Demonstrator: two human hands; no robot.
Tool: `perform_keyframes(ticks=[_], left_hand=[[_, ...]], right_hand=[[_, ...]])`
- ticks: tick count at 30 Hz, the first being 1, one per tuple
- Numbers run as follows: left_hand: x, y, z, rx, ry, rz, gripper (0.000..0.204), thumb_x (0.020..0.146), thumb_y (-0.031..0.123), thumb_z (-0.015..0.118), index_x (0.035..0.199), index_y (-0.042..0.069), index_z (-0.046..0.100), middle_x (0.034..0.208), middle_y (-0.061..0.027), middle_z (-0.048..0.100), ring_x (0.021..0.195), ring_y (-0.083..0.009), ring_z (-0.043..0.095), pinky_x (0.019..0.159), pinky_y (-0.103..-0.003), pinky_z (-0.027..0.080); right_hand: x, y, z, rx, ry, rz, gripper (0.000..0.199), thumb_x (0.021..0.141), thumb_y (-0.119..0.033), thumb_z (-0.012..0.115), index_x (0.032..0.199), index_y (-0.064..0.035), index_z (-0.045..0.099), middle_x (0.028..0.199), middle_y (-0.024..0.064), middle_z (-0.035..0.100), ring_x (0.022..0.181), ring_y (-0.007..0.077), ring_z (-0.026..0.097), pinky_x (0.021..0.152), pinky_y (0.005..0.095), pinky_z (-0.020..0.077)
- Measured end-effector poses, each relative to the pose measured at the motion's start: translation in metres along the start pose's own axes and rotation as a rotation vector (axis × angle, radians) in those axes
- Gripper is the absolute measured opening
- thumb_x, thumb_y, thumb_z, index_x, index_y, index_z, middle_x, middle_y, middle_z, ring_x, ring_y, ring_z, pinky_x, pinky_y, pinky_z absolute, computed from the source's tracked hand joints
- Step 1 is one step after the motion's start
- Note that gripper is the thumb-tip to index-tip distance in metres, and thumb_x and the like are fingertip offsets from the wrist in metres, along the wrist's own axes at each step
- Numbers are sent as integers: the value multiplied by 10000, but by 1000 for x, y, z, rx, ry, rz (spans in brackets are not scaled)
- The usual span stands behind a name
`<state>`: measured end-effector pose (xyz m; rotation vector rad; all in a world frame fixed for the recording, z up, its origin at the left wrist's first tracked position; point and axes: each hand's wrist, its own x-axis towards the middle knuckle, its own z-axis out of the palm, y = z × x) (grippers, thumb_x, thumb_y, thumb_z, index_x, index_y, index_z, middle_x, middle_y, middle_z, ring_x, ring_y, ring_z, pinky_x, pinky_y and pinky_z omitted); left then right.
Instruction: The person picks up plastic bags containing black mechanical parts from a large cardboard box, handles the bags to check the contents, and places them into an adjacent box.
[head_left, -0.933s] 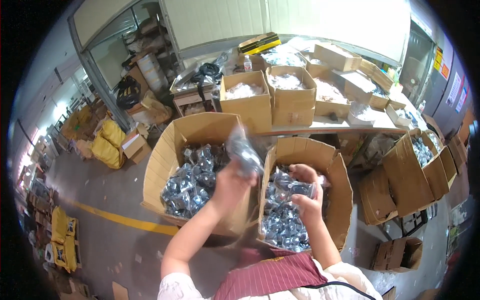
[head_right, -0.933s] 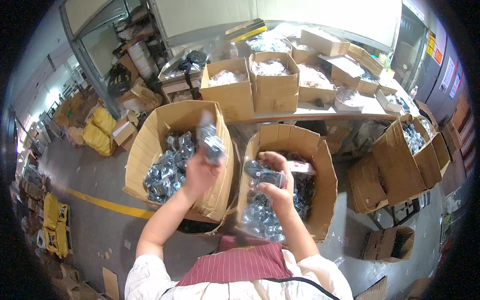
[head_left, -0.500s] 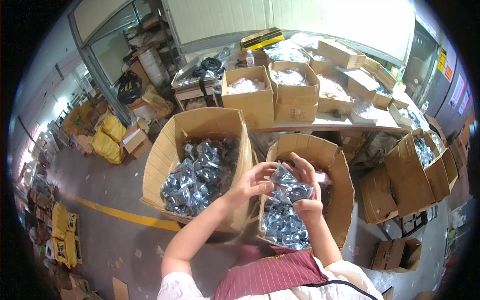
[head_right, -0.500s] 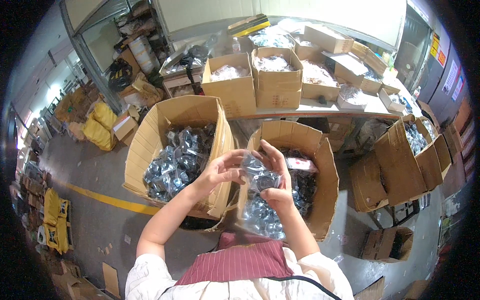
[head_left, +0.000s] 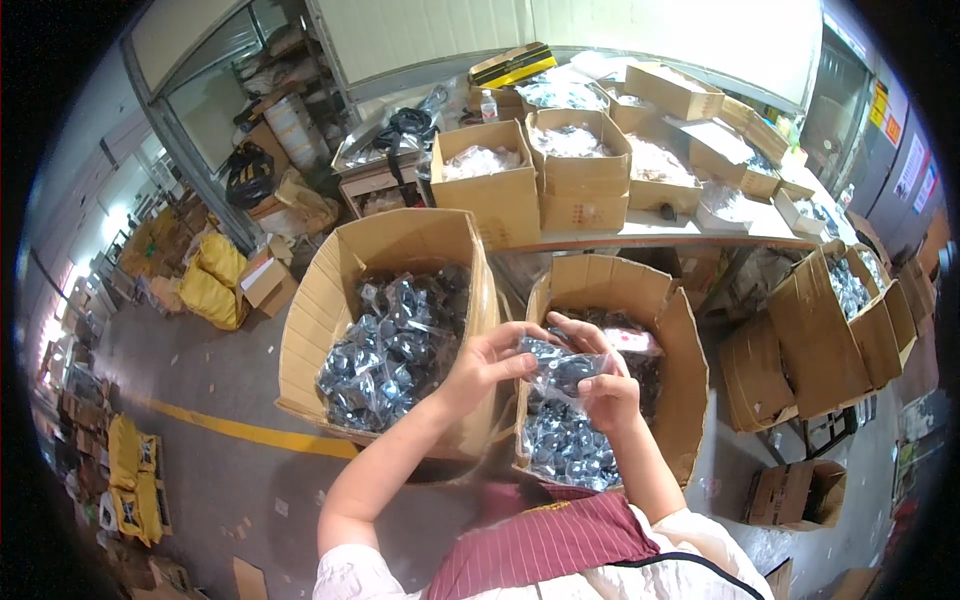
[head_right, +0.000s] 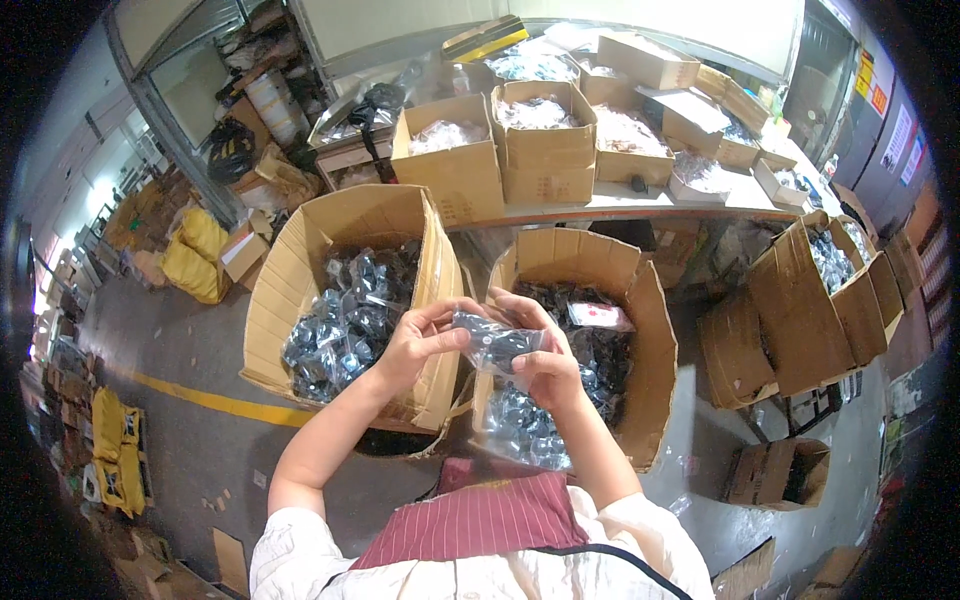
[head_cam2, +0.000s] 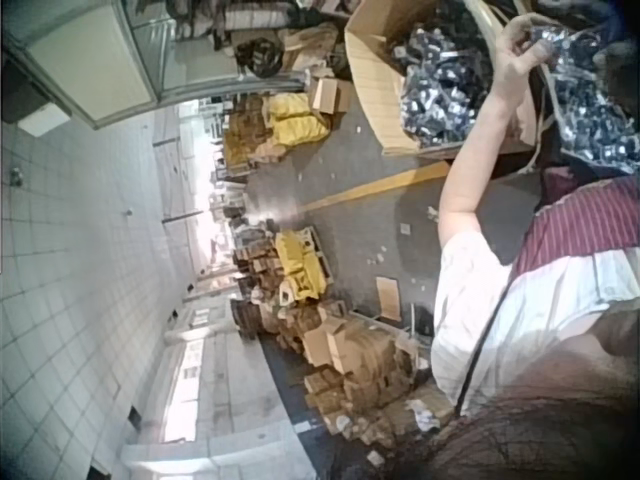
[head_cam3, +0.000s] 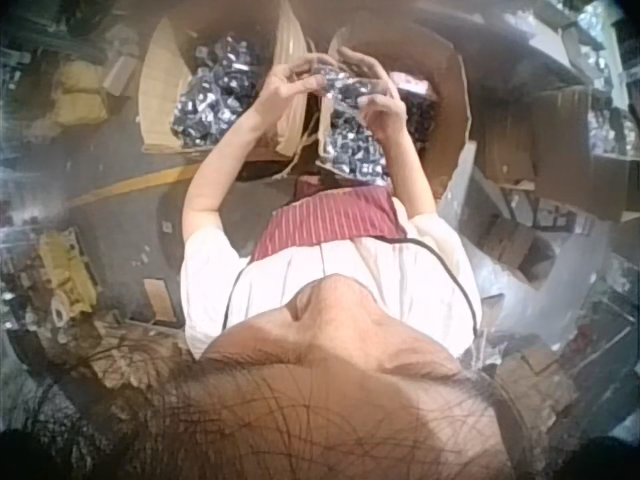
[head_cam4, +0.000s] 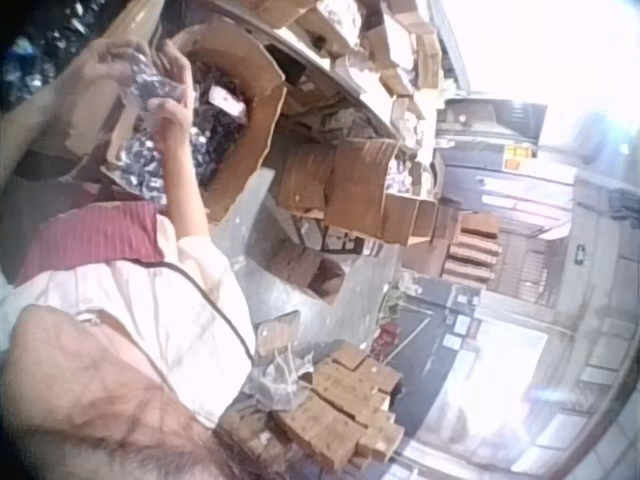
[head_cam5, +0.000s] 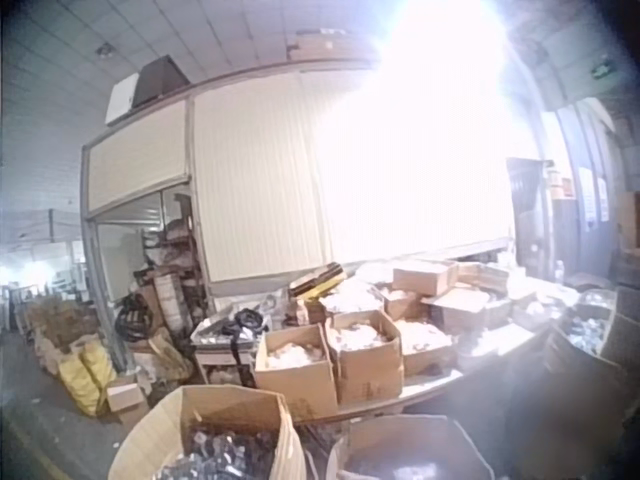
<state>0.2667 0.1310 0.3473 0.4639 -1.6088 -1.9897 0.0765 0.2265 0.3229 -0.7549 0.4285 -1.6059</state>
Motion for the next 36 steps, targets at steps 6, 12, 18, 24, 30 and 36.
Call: perform_keyframes(ticks=[6,12,18,24,30,36], left_hand=[[0,-1,-5,-8,221,74,301,906,91,684,1190,5,633,1084,-84,693,978,-150,661,896,-306,538],[6,-3,-8,-287,340,46,286,940,125,659,1201,20,609,1073,-77,685,977,-167,674,879,-346,573],[-3,-17,-74,-1111,272,84,455,1060,288,413,1339,-63,496,1319,-215,602,870,-242,700,766,-338,607],[17,-4,-43,-539,470,-77,358,1053,314,467,1215,26,607,1058,-92,693,848,-195,674,788,-329,553],[20,-3,-32,-341,448,-48,361,1040,226,496,1330,12,483,1255,-149,599,940,-219,657,841,-349,521],[28,-5,-19,-176,504,-55,396,1011,198,557,1353,19,466,1344,-175,558,984,-227,655,868,-379,517]], right_hand=[[-2,5,-26,-182,124,48,607,716,-45,726,1300,16,570,1220,108,636,1107,195,617,995,335,469],[-2,8,-41,-246,202,-6,274,885,-57,675,1150,10,682,1070,91,704,963,172,678,880,337,554],[26,65,-140,-298,511,-4,313,942,-95,596,1237,0,556,1152,139,633,857,225,694,785,374,601],[9,174,-273,-1513,303,498,626,764,-284,761,1330,-105,560,1371,260,497,1269,426,487,1071,450,427],[38,215,-300,-1566,208,1102,975,702,-406,860,1527,-406,340,1656,199,-104,1504,491,-55,1033,830,178],[51,237,-331,-1817,167,1051,971,727,-157,789,1515,-438,297,1642,182,-198,1487,545,0,1054,778,268]])
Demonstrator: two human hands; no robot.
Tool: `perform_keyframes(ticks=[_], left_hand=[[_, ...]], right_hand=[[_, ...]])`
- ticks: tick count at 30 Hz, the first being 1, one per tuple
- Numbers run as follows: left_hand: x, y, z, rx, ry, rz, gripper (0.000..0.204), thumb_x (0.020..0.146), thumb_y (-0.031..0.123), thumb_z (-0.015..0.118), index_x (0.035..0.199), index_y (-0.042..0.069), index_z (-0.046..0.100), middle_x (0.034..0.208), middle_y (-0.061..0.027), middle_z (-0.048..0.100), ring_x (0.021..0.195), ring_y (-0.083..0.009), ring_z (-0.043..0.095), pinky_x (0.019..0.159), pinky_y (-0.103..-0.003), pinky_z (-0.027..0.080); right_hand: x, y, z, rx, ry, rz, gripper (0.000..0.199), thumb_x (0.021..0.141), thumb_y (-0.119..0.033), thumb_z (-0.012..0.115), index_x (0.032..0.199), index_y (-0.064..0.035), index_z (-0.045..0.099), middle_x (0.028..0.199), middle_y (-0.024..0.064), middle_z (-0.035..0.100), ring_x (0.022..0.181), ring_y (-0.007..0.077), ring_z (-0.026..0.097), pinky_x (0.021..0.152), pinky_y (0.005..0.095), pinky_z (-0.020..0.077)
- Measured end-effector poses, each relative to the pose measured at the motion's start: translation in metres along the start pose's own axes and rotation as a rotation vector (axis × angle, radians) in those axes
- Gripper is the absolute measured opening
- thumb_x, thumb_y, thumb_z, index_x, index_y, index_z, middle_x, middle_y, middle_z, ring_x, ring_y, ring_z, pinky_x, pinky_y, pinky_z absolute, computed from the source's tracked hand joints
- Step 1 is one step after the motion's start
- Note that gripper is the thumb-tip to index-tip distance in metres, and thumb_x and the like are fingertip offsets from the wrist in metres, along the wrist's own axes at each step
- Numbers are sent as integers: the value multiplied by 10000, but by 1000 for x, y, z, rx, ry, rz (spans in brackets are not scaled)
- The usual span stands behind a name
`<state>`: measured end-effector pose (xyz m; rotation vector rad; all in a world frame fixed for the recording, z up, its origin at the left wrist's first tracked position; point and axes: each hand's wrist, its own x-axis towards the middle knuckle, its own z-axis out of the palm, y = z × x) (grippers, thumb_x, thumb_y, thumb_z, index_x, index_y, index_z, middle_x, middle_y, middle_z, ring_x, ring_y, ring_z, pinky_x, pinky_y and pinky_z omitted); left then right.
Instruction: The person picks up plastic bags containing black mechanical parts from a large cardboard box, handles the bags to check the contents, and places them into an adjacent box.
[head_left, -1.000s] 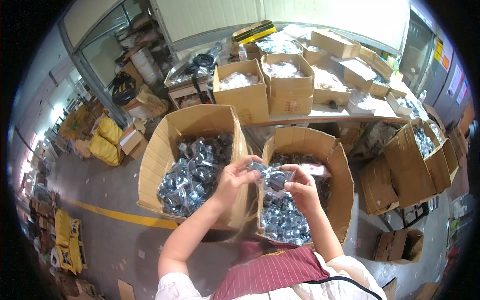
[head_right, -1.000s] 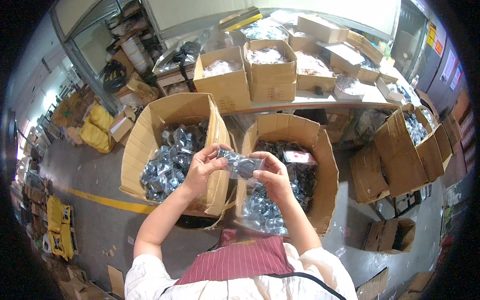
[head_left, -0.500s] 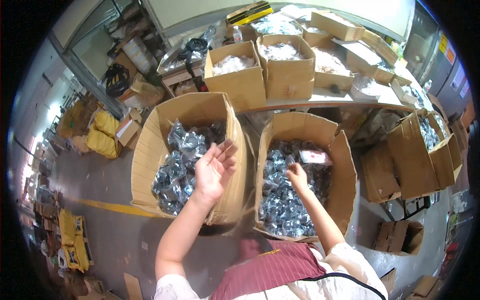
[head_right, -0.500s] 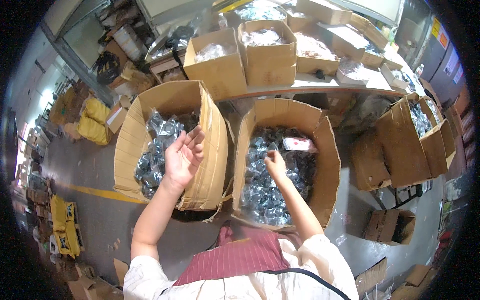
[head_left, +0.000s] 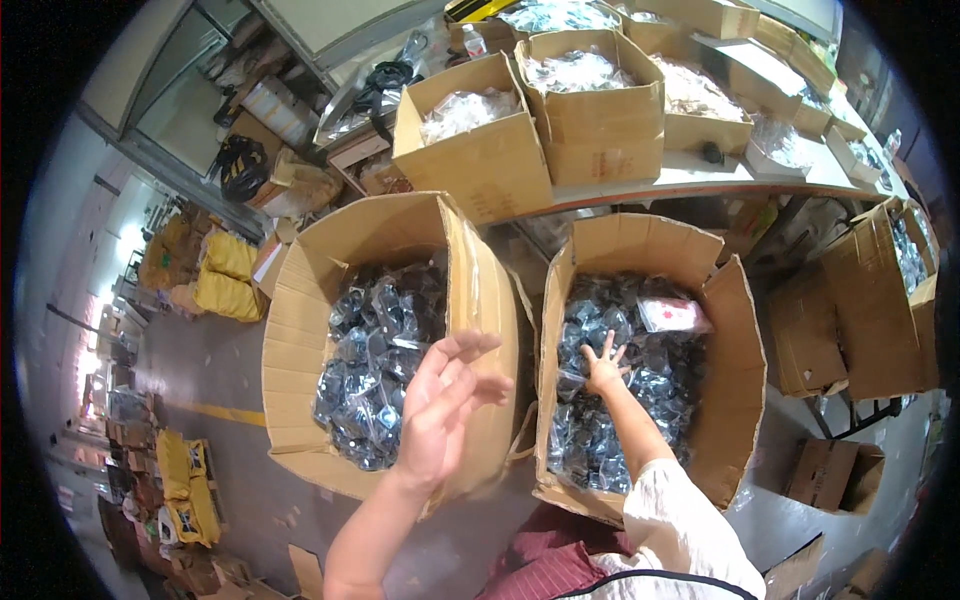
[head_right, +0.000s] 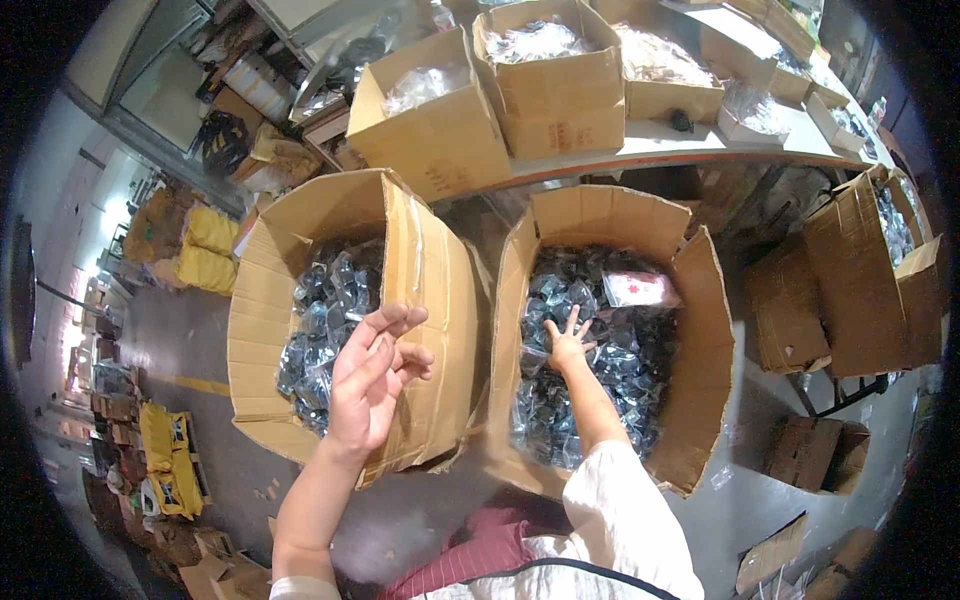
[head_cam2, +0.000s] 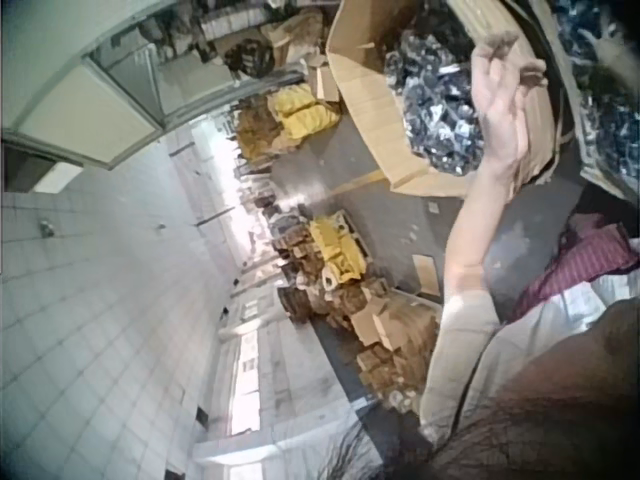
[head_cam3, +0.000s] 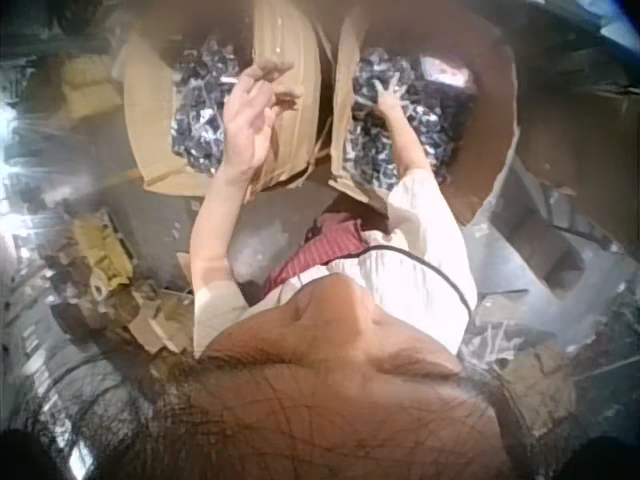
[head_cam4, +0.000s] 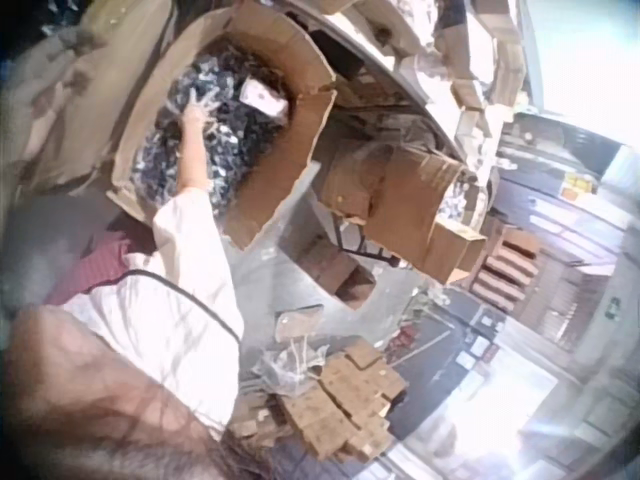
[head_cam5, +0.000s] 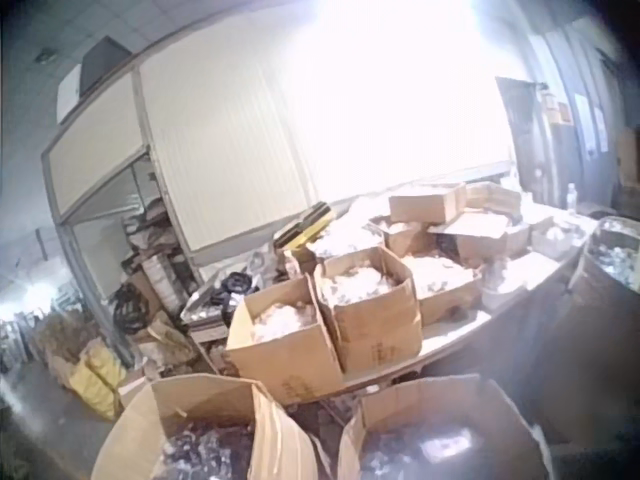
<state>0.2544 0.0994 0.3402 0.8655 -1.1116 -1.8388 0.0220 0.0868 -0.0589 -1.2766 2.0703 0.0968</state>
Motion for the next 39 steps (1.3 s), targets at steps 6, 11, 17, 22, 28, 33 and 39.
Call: perform_keyframes(ticks=[6,11,17,22,28,33,39], left_hand=[[0,6,4,73,-9,-61,187,977,95,568,1129,-9,596,1058,-120,670,942,-193,654,873,-338,521],[-1,7,2,123,-33,-62,163,966,79,584,1107,5,617,1035,-101,675,936,-177,652,878,-330,520],[-1,-4,4,202,-44,-41,400,976,140,600,1333,3,479,1303,-107,567,1068,-175,614,904,-318,498],[-2,-14,-1,256,-73,-83,429,977,130,613,1359,1,466,1267,-89,553,1118,-171,583,915,-311,492],[10,-25,-14,314,-152,-48,384,971,143,632,1312,2,525,1207,-89,584,1099,-166,604,885,-308,508],[9,-27,-17,409,-183,-109,457,975,194,643,1360,11,481,1216,-89,583,1071,-149,585,882,-303,496],[8,-43,-18,556,-356,-108,636,940,262,701,1427,-17,403,1350,-130,497,1154,-195,550,964,-353,493]], right_hand=[[-16,25,29,-141,191,-121,939,720,-165,805,1505,-378,334,1624,224,106,1415,486,284,1033,629,423],[-32,21,28,-69,214,-150,997,622,-228,889,1473,-329,379,1542,246,281,1253,445,498,966,463,522],[-21,5,32,-324,245,-61,1023,629,-363,900,1493,-281,358,1556,221,275,1369,478,357,1003,477,514],[-37,30,36,-43,345,-199,913,568,-339,895,1381,-232,492,1438,218,402,1281,464,414,1015,490,488],[-94,36,-8,1596,-71,-133,477,717,-110,678,1177,-106,550,881,52,620,805,213,619,705,330,504],[-217,-10,-137,2141,-733,-612,891,637,-192,603,1485,-19,392,1486,240,450,1273,455,516,948,652,510],[-280,-28,-178,2104,-898,-837,995,660,-235,691,1546,-38,283,1599,227,248,1437,453,315,1015,676,449]])
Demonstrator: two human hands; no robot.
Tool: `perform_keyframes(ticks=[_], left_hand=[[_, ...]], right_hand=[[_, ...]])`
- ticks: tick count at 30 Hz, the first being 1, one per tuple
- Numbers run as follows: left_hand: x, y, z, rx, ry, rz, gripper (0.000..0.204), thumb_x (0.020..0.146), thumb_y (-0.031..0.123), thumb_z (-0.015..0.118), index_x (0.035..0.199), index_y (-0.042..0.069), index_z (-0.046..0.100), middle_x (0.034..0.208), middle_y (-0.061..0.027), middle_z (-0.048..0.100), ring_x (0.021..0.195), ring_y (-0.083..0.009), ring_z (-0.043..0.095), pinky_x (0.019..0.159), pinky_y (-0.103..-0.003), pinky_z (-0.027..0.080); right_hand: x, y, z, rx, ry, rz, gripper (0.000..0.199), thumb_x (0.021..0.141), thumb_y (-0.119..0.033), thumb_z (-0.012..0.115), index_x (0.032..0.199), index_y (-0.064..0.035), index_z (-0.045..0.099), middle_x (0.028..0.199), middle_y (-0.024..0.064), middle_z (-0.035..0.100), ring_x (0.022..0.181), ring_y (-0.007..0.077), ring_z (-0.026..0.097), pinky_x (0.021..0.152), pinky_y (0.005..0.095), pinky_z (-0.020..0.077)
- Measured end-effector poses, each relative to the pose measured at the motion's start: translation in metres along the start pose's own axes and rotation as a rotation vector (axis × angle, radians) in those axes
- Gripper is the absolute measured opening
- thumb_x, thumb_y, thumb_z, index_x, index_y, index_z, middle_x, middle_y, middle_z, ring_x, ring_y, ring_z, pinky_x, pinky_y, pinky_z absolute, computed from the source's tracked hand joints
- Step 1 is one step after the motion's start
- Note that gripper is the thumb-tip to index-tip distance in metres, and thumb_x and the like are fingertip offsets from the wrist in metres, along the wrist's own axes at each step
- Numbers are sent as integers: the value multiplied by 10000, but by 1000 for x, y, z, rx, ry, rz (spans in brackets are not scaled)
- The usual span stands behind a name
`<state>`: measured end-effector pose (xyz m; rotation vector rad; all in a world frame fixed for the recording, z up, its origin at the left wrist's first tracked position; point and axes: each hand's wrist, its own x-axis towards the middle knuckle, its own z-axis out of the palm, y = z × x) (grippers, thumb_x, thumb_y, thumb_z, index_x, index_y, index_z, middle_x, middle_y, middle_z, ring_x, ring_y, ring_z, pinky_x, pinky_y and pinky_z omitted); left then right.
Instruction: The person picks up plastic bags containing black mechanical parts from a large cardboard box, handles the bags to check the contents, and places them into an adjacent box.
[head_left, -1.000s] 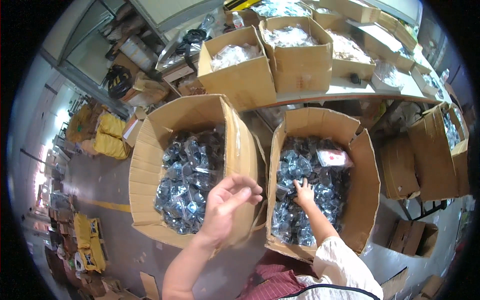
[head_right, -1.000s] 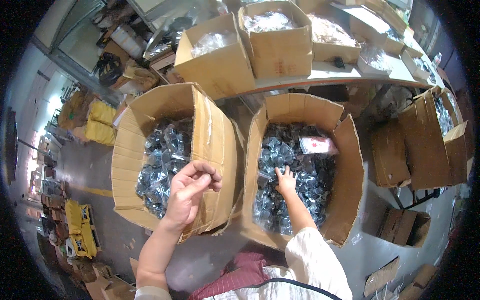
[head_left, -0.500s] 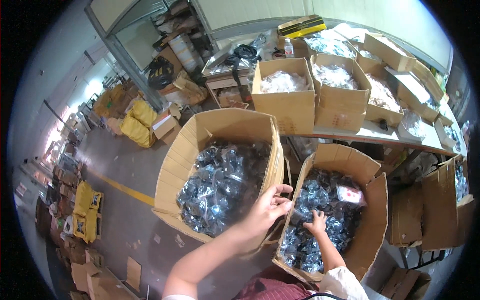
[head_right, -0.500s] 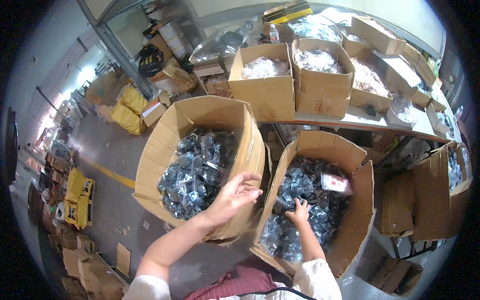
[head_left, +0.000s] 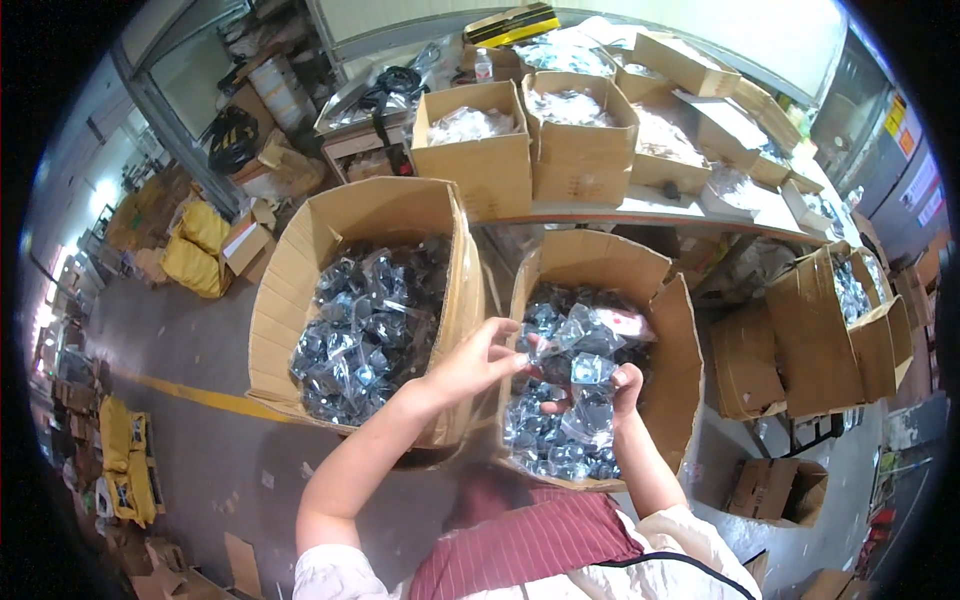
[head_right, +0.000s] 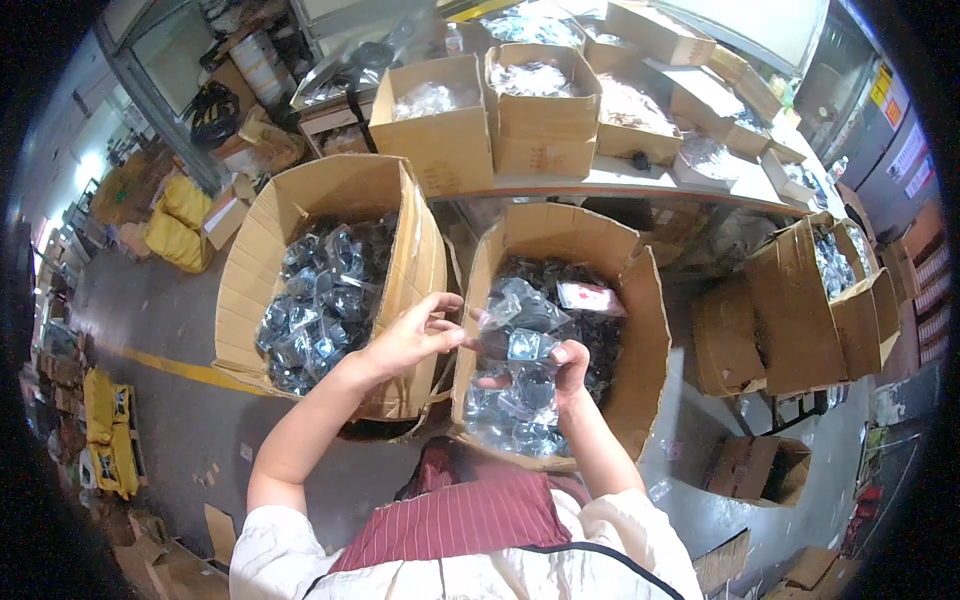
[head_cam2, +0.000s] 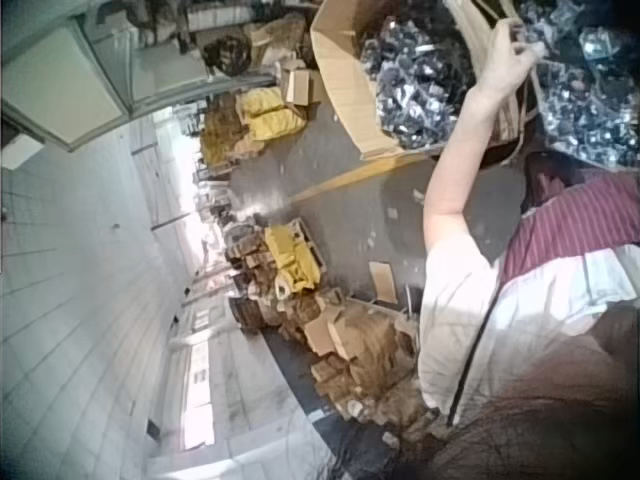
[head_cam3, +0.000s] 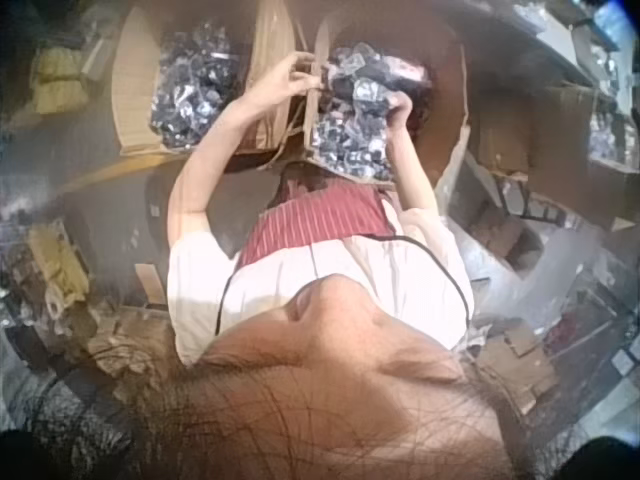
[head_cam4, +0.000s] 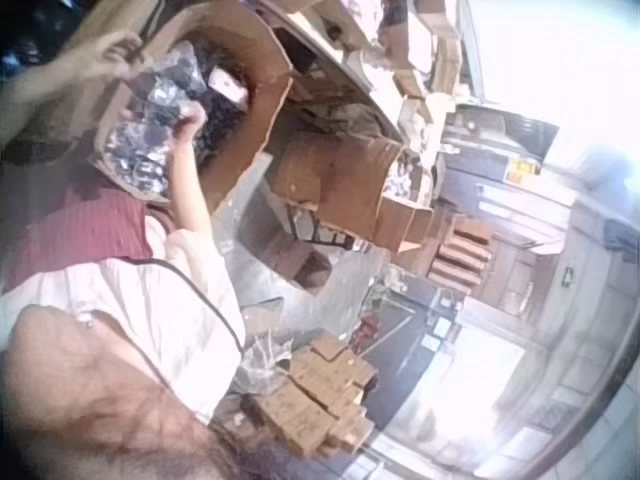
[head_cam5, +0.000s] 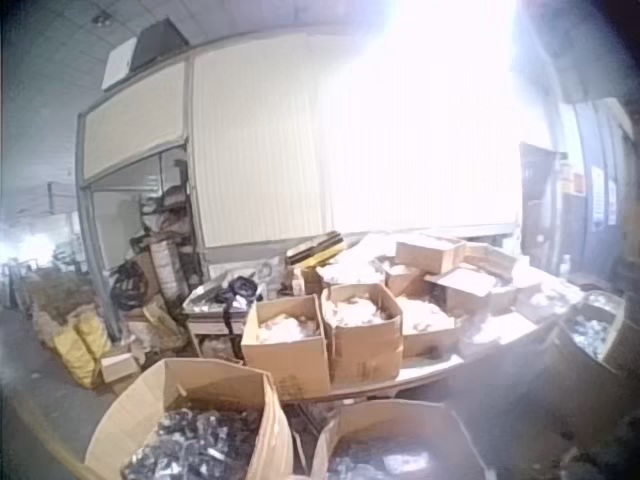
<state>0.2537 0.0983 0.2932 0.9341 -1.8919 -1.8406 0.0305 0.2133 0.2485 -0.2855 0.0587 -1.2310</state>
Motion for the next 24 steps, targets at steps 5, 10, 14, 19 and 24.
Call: perform_keyframes(ticks=[5,10,14,19,24], left_hand=[[-14,21,7,77,-73,92,866,833,374,808,1498,39,365,1432,-188,457,1313,-278,466,1046,-404,445],[-16,16,4,56,-79,158,822,826,356,817,1466,39,412,1393,-175,510,1322,-275,474,1091,-420,401],[-18,15,2,-37,-114,128,718,820,291,822,1402,33,489,1291,-129,601,1240,-243,542,1076,-399,414],[-22,21,0,-159,-74,158,588,815,115,804,1339,27,551,1203,-66,651,1122,-163,604,989,-337,485],[-27,34,3,-260,9,263,510,821,19,765,1289,32,563,1153,-52,660,1066,-145,624,929,-304,516]], right_hand=[[-14,16,8,175,-47,38,898,606,-194,637,1469,-75,419,1396,197,548,1200,402,586,1018,791,322],[-14,29,13,230,-83,113,936,625,-174,627,1519,-137,351,1350,197,556,1152,419,595,974,787,365],[-11,30,21,46,-58,199,1024,631,-149,627,1577,-146,233,1441,212,469,1247,468,518,946,779,400],[-9,30,41,-91,1,204,1073,584,-164,616,1577,-127,213,1444,225,432,1274,499,467,874,758,472],[-12,24,56,-183,-8,111,1122,564,-177,621,1593,-127,179,1508,264,326,1306,595,409,833,671,543]])
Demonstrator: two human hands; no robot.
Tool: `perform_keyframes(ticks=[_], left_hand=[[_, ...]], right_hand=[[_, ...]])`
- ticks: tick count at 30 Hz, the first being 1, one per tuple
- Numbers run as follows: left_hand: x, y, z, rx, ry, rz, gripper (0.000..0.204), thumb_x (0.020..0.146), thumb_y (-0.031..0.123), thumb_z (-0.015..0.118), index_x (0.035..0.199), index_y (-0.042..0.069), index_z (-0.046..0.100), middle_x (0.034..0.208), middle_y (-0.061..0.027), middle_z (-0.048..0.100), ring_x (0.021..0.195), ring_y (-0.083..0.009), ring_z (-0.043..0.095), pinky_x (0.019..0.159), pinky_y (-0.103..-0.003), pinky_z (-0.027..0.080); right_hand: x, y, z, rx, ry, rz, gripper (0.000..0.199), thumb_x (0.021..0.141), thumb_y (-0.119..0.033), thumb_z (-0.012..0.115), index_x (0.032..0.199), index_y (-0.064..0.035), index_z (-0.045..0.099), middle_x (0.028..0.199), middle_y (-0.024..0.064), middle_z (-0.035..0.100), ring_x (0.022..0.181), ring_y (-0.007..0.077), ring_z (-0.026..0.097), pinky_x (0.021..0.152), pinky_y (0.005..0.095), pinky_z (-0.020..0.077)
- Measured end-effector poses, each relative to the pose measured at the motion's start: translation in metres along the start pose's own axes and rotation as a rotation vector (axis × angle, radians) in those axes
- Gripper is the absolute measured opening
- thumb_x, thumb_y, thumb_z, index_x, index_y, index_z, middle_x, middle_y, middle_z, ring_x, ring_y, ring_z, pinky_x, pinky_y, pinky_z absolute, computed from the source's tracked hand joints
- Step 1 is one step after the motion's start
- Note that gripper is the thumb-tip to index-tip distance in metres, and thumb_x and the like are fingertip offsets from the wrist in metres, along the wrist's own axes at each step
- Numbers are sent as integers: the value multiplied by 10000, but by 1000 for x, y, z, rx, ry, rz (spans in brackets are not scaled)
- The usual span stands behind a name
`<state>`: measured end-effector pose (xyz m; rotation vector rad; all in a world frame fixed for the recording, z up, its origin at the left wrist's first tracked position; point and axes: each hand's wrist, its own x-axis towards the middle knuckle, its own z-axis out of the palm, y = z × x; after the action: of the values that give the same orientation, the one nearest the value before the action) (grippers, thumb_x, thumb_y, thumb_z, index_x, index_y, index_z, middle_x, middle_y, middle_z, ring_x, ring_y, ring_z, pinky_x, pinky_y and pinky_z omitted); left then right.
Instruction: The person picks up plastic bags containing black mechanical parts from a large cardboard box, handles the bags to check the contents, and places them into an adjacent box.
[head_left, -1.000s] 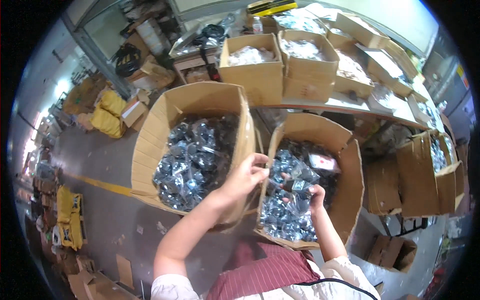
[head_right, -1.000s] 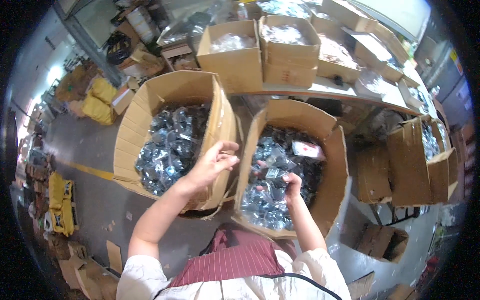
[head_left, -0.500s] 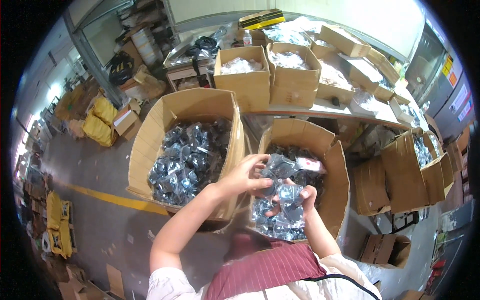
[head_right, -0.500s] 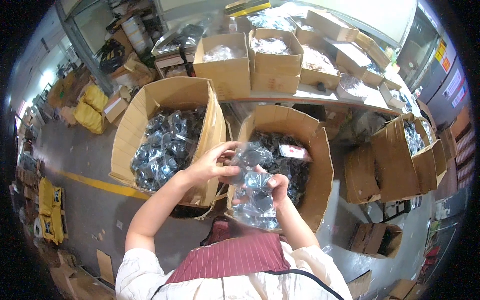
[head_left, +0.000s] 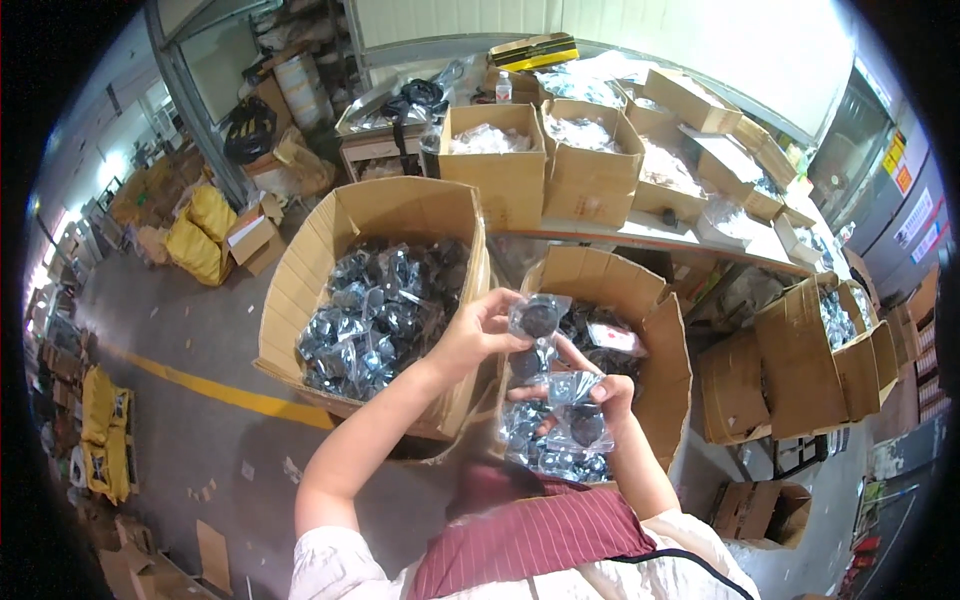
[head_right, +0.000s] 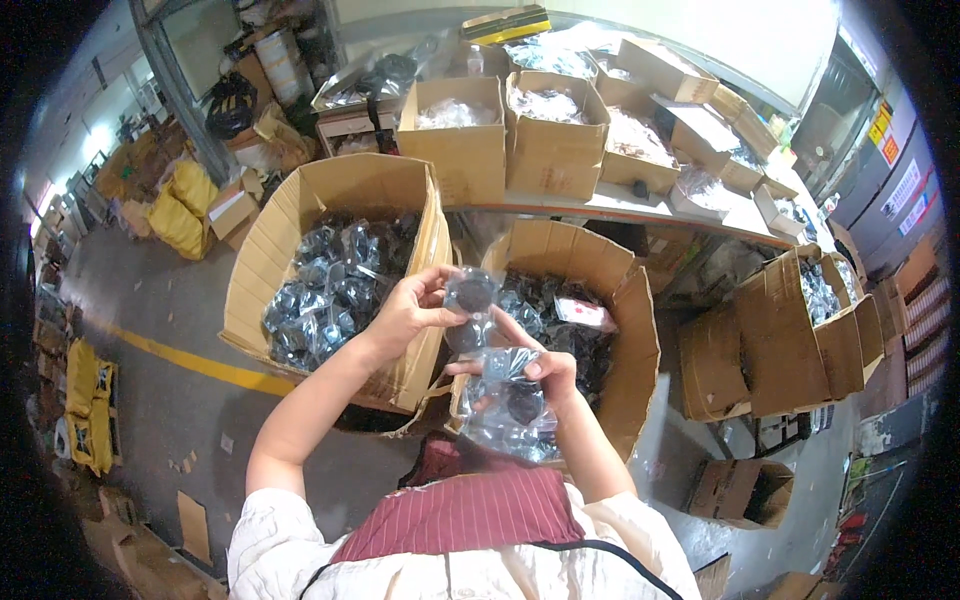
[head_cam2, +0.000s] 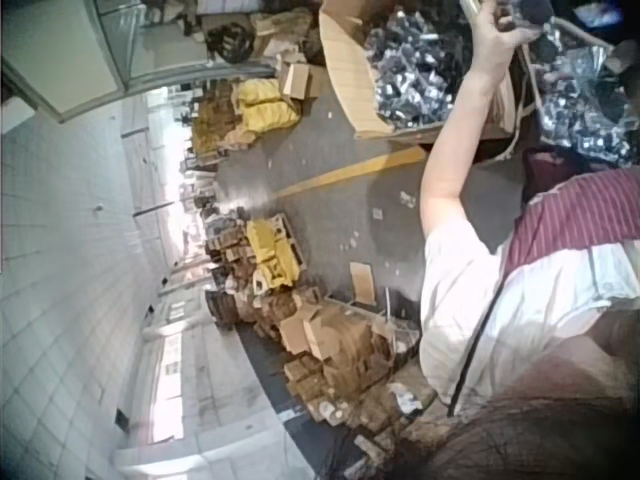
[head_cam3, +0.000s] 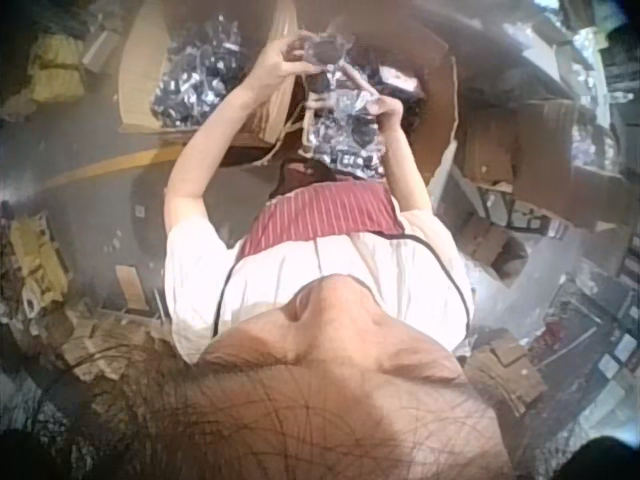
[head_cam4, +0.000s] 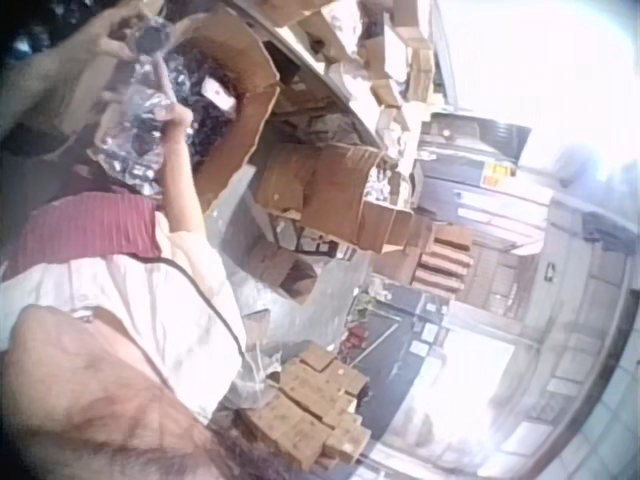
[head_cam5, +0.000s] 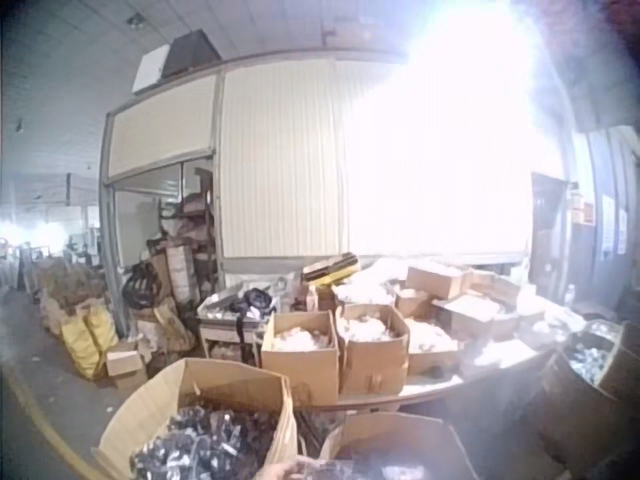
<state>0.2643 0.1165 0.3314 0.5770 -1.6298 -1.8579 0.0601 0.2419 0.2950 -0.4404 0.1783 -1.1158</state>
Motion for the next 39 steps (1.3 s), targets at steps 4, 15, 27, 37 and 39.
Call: perform_keyframes(ticks=[4,15,27,37,39], left_hand=[[-1,3,-4,-54,142,18,439,825,-43,721,1226,50,566,1121,-72,670,1034,-154,641,902,-303,520],[9,10,-16,-264,302,301,398,849,-44,685,1230,30,596,1134,-50,678,1062,-153,624,991,-314,458],[7,-2,-60,-1170,442,252,574,982,280,582,1382,-97,413,1298,-243,591,1094,-312,648,957,-418,562],[6,17,-6,-15,-43,-215,495,1016,384,560,1312,-12,546,1238,-126,653,1070,-217,677,877,-330,572],[7,8,7,109,-201,-285,580,978,390,644,1343,-32,490,1263,-98,611,1144,-187,621,912,-348,562]], right_hand=[[-1,-4,-3,13,-38,-81,1034,637,-195,628,1565,-17,207,1467,279,368,1241,524,513,766,567,616],[-23,-3,-85,306,430,-176,398,860,-229,573,1150,41,602,1106,225,653,863,364,661,678,421,574],[-18,1,-83,325,501,-144,530,955,-417,584,1258,17,538,1219,236,622,916,339,663,767,438,586],[12,-19,-12,-46,131,-285,879,734,-92,702,1526,-22,327,1550,175,378,1369,392,446,1165,487,354],[20,-21,-2,-163,50,-412,915,719,-30,700,1544,-30,304,1605,135,310,1432,344,378,1196,446,302]])
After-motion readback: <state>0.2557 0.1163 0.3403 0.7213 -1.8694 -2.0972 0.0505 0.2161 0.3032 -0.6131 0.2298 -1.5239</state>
